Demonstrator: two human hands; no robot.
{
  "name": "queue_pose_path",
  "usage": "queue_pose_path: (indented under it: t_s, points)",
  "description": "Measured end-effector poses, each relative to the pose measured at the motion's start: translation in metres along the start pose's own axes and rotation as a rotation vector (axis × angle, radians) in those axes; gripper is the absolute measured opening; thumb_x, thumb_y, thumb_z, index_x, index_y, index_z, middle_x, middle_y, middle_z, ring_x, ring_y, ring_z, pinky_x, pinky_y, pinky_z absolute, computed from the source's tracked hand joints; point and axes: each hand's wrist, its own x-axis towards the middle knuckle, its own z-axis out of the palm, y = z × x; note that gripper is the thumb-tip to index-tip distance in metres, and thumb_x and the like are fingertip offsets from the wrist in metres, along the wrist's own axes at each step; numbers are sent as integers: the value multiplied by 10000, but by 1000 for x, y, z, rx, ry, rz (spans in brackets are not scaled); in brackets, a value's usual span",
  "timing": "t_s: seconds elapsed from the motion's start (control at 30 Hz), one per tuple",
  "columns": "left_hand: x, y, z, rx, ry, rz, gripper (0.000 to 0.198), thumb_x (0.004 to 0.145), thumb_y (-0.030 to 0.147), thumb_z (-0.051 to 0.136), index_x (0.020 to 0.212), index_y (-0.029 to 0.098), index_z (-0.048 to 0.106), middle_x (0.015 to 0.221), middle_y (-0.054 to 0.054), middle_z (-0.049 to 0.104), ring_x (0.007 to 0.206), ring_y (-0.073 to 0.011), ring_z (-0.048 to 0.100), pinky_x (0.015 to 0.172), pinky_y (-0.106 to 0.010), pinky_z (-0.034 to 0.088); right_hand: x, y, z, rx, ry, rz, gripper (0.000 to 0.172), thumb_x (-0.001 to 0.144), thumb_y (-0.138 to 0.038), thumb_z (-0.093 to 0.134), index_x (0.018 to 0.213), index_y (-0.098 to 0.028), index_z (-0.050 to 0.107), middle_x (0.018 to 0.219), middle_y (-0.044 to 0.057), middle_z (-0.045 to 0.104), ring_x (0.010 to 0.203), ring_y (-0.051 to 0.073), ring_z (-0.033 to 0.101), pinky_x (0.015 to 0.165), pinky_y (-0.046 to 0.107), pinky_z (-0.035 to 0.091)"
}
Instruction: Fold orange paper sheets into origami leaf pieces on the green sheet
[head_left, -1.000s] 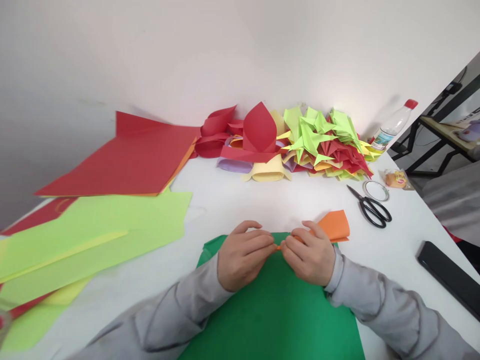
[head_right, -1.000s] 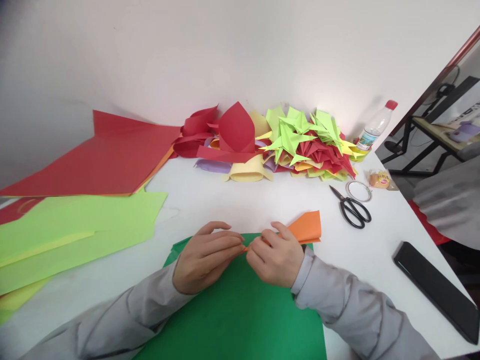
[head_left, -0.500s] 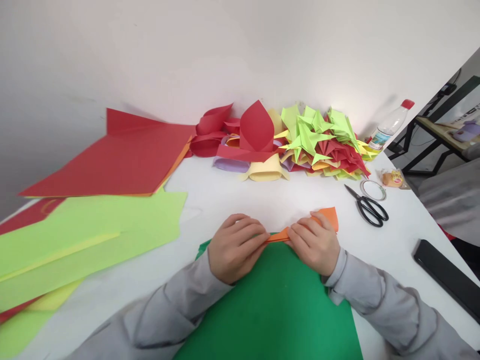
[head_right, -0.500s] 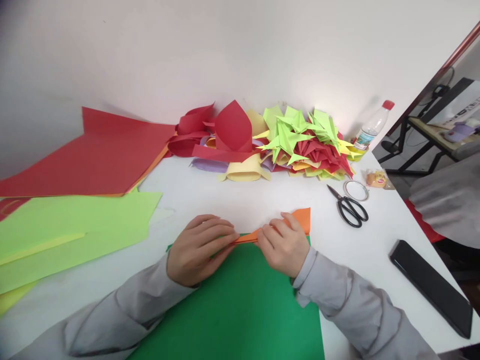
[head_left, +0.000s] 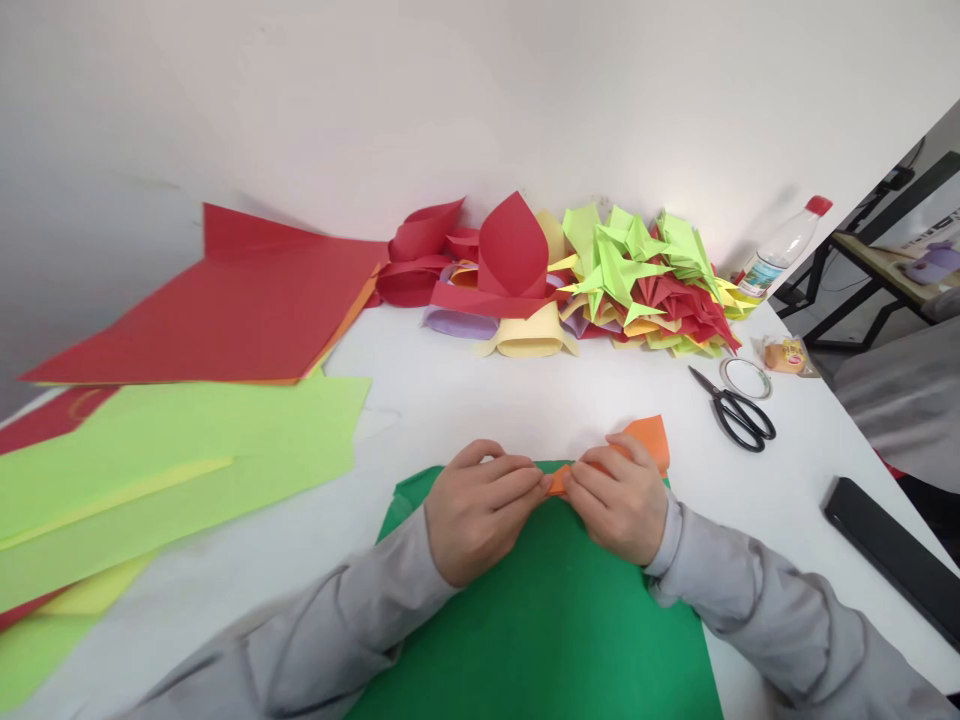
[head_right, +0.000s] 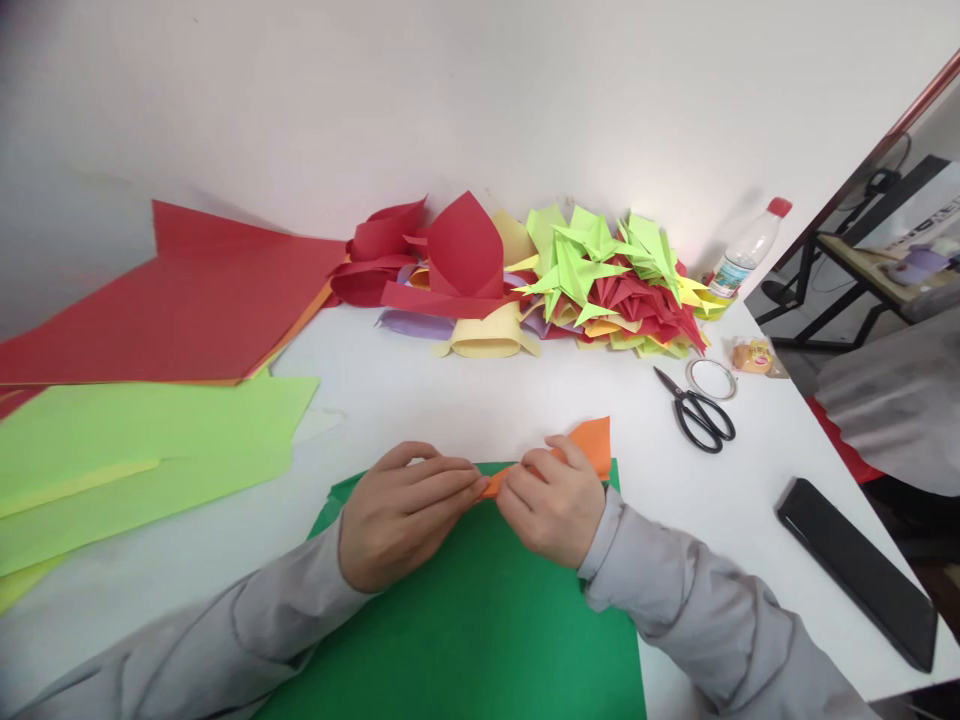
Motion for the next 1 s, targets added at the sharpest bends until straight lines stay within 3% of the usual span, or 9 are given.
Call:
queue_pose_path:
  t_s: [0.17, 0.37, 0.57, 0.73, 1.0]
  points:
    - [1, 2, 1, 14, -11, -22, 159, 871, 65, 481, 861, 182, 588, 739, 11, 716, 692, -119, 653, 650, -300, 396, 2, 1, -1, -9, -6, -27, 276, 908, -115, 462, 661, -191, 558, 655, -13, 587, 730, 140, 495, 876, 369, 354]
    - [-2, 6, 3, 156, -31, 39, 234, 883, 56, 431, 807, 168, 622, 747, -22, 697, 813, -188, 642, 722, -356, 423, 5, -3, -1, -61, -21, -93, 259, 905, -129, 474, 680, -185, 589, 718, 7, 619, 736, 147, 507, 907, 381, 373]
    - [-9, 6, 7, 152, -80, 29, 222, 870, 36, 456, 755, 164, 596, 665, -5, 626, 782, -184, 625, 685, -357, 413, 7, -7, 0, -67, -32, -70, 199, 894, -136, 492, 752, -160, 629, 726, 24, 630, 779, 169, 542, 945, 413, 384]
    - [-6, 7, 6, 165, -61, 45, 240, 895, 59, 422, 774, 169, 598, 708, -27, 655, 778, -188, 630, 698, -366, 434, 8, -11, -2, -97, -4, -117, 249, 887, -111, 442, 763, -150, 654, 752, 44, 646, 767, 178, 552, 916, 414, 407]
    - [-1, 6, 1, 139, -44, 4, 184, 886, 74, 482, 762, 154, 592, 695, -13, 675, 764, -169, 650, 678, -330, 410, 10, -6, -2, -93, 9, -34, 173, 905, -167, 505, 791, -147, 634, 757, 37, 660, 785, 173, 568, 925, 407, 404]
